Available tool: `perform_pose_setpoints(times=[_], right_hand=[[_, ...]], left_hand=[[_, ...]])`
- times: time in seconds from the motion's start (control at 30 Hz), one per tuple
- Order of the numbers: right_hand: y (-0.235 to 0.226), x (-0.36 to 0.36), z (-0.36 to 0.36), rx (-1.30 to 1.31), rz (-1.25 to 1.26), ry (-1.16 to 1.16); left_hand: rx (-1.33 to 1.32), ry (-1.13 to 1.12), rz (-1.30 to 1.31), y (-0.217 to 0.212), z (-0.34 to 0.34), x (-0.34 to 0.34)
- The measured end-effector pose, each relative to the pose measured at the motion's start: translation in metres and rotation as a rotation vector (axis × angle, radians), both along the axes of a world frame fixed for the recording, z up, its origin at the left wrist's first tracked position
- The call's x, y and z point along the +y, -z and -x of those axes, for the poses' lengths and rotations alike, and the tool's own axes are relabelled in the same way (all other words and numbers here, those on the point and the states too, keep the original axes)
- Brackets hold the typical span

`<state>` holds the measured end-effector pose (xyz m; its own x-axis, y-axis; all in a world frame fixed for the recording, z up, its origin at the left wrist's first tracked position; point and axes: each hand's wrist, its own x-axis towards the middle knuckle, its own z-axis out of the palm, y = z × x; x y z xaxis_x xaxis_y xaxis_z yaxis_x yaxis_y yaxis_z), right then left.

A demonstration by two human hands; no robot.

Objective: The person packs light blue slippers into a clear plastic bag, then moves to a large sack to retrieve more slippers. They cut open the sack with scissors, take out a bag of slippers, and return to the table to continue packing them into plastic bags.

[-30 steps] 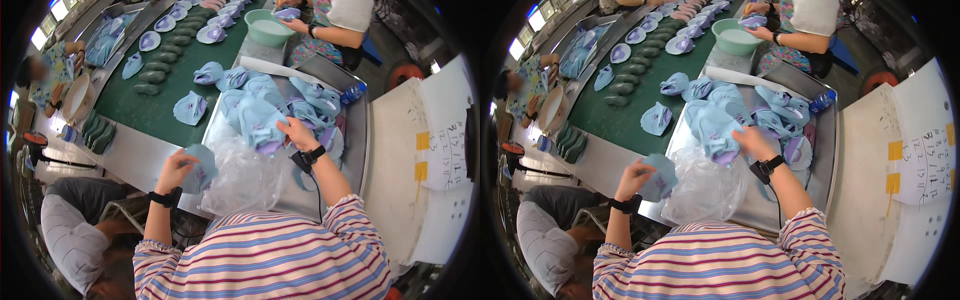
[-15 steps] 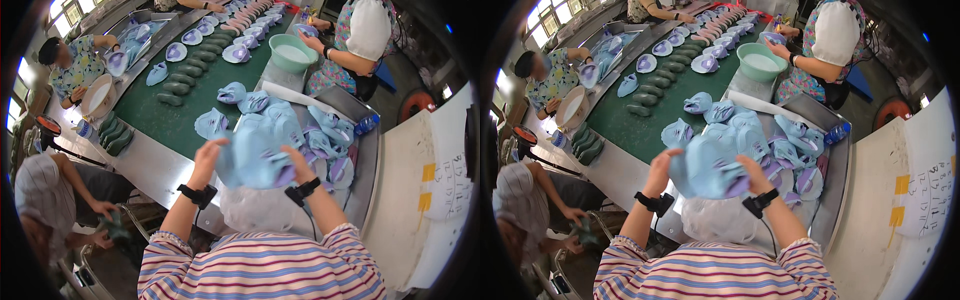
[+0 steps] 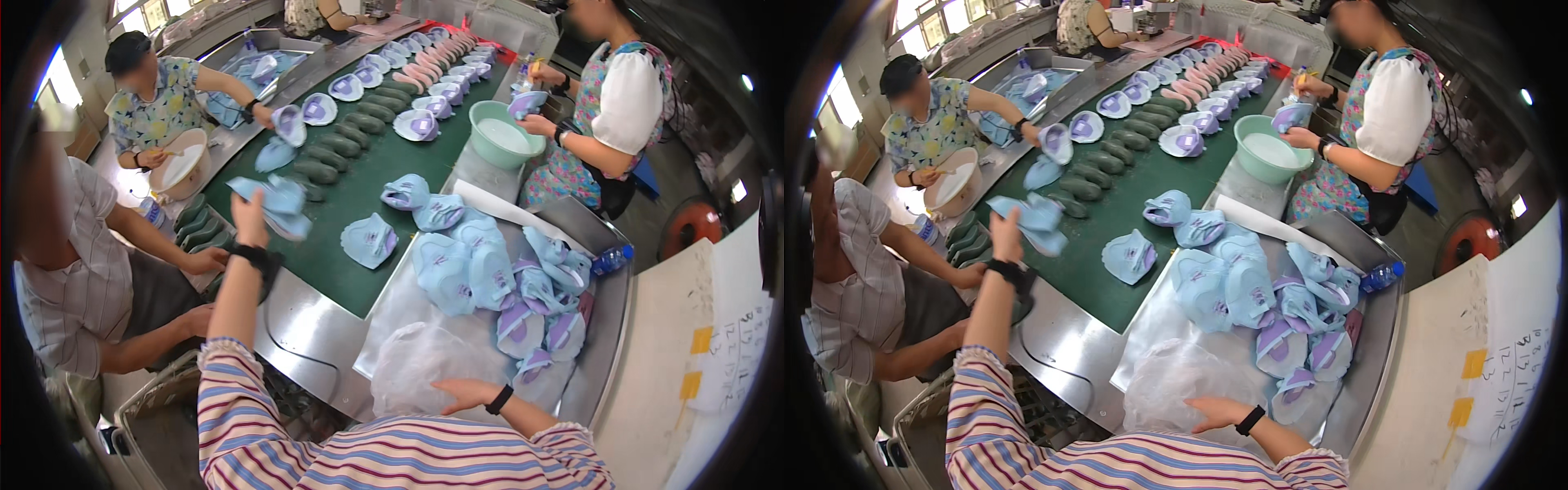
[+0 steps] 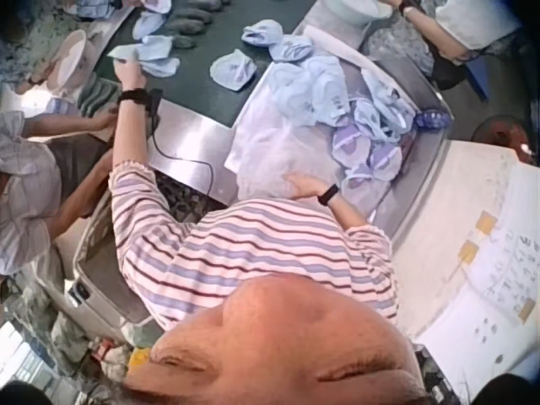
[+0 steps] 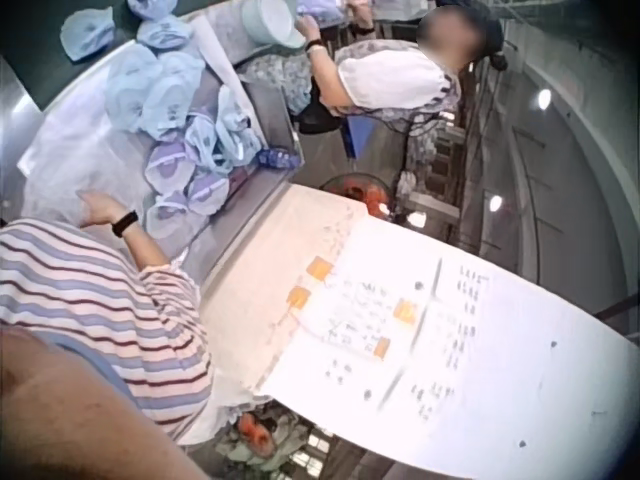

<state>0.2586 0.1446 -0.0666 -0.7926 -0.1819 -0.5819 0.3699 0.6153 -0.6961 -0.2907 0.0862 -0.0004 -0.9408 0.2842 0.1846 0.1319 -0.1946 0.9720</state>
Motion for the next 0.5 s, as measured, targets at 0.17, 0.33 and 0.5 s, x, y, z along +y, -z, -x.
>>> perform_pose_setpoints(times=[0.17, 0.33, 0.5], right_hand=[[-0.011, -0.002, -0.007, 0.045, -0.072, 0.217], [0.001, 0.027, -0.019, 0.634, -0.614, 0.548], [-0.032, 0.03, -0.032, 0.051, -0.584, 0.536]], left_hand=[[0.194, -0.195, 0.041, -0.023, 0.028, 0.007], [0.589, 0.837, 0.658, 0.028, -0.148, -0.02], [0.148, 1.277, 0.726, 0.133, -0.292, -0.095]])
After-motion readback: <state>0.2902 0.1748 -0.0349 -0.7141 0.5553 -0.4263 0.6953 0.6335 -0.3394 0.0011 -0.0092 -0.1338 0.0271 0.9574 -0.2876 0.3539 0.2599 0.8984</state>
